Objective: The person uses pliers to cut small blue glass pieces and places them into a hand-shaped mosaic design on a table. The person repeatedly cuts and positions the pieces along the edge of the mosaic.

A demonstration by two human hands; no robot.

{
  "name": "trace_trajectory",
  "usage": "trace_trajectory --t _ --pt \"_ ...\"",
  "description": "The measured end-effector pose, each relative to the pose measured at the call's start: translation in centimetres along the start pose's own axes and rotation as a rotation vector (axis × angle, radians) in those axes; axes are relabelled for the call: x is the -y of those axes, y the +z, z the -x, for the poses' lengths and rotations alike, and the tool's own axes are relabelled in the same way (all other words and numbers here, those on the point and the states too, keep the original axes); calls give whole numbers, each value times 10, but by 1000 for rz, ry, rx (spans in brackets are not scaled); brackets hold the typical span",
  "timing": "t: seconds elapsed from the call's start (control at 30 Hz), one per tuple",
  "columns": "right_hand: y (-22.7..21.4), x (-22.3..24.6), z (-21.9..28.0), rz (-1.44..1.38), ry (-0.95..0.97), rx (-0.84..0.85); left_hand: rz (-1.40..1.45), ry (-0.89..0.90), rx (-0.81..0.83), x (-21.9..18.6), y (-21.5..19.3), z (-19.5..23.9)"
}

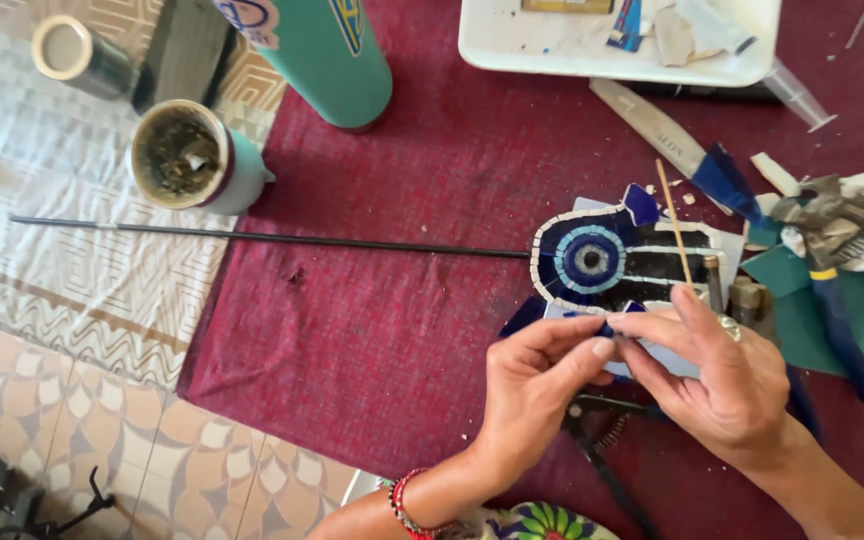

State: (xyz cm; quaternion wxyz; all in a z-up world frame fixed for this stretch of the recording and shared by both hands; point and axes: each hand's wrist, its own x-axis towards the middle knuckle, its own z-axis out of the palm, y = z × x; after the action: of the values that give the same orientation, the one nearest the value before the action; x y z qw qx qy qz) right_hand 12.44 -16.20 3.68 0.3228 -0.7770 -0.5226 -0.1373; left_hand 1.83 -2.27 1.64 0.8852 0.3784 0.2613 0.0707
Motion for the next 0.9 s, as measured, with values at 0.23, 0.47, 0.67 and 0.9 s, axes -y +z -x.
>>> trace_trajectory --t 0.23,0.47,0.67,0.9 --pt "-28 27 22 27 13 87 35 -24 8 -8 -3 -3" --pt "-38 49 115 633 116 594 30 23 21 2 -25 -5" --pt "-28 52 135 808 233 780 -3 90 62 5 -31 -7" --pt "-17 46 133 653 449 857 -21 123 63 -4 -36 -9"
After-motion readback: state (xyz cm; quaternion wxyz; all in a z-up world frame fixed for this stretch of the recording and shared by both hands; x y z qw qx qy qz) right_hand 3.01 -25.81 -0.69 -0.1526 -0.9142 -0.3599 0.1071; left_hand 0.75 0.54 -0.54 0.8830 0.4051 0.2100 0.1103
